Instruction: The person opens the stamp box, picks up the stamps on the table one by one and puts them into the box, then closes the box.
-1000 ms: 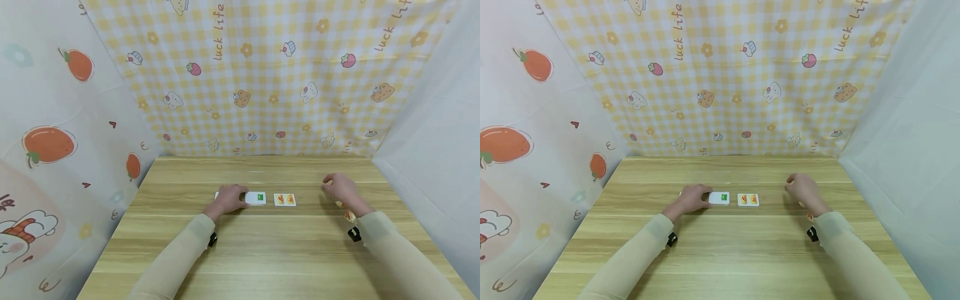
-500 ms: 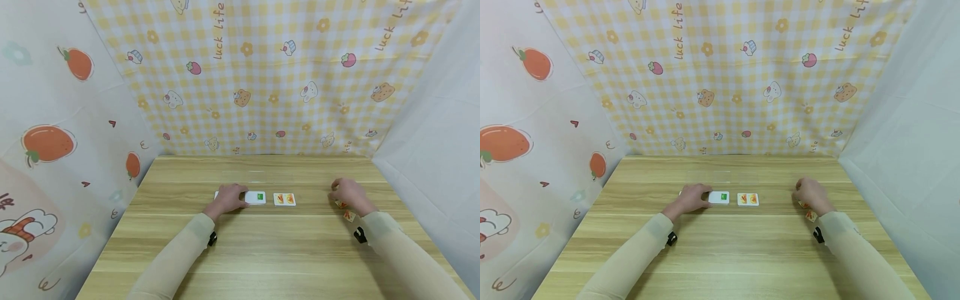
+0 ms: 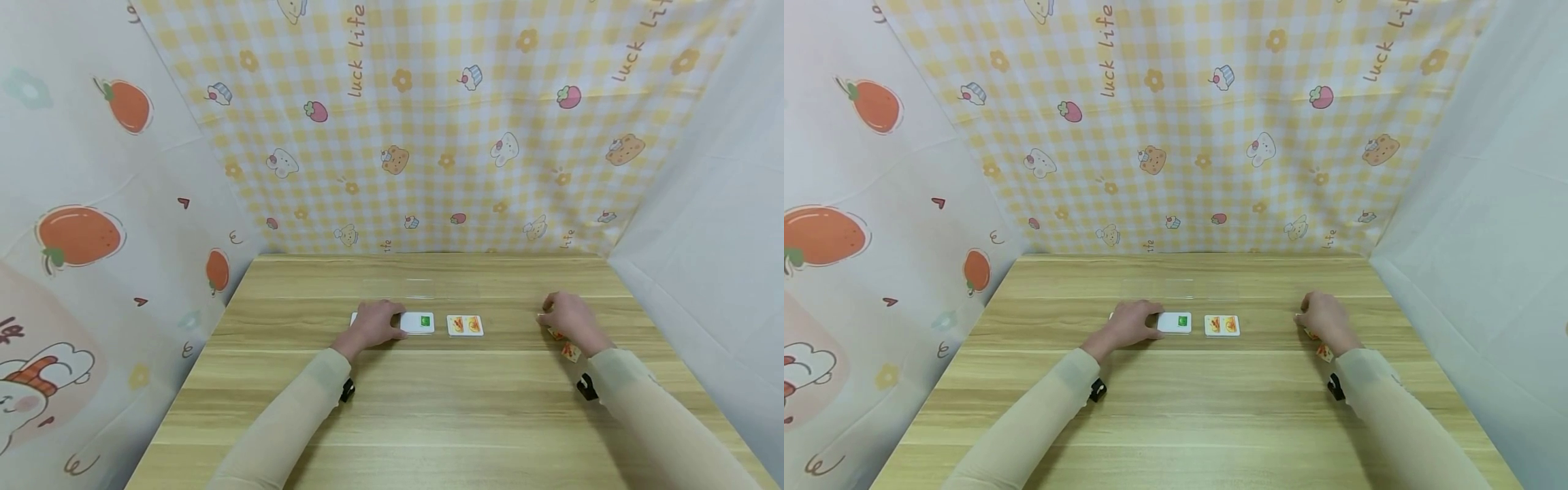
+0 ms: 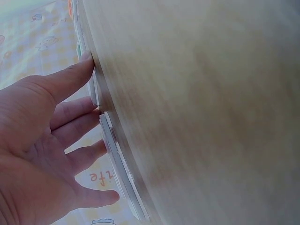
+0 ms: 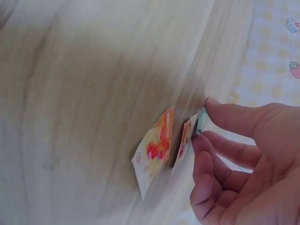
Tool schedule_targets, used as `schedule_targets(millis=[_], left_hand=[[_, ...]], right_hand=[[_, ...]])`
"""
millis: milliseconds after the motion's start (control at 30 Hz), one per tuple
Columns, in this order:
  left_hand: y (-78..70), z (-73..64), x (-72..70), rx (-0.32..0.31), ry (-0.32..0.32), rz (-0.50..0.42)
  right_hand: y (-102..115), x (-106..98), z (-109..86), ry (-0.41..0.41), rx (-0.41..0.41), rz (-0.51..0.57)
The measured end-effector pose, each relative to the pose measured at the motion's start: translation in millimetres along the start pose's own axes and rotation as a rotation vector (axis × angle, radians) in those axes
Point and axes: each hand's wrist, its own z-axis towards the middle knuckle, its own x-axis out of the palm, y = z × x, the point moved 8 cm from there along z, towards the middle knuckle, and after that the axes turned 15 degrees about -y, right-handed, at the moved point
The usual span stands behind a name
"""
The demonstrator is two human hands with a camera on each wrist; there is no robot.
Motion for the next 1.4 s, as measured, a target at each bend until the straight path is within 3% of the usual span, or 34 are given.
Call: schedule_targets(millis=[333,700,1133,1400], left_hand=[[0.4,0.5,1.3,0.008,-0.003,0.008],[0.8,2.3,1.4,0.014,-0.006,0.0],[0.4,1.0,0.7,0.009,0.0,-0.016],[2.3,1.4,2.6,0.007,-0.007,-0.021]], right_hand=[[-7.9,2.6,1.6,-0.043,0.041,0.057],[-9.4,4.1,-3.0,-0.032,0.075,0.057],[-4.3,5.5,-4.6,-0.064,0.012,0.025],[8.4,-3.7,-0.6,-0.131,-0.035,0.127]])
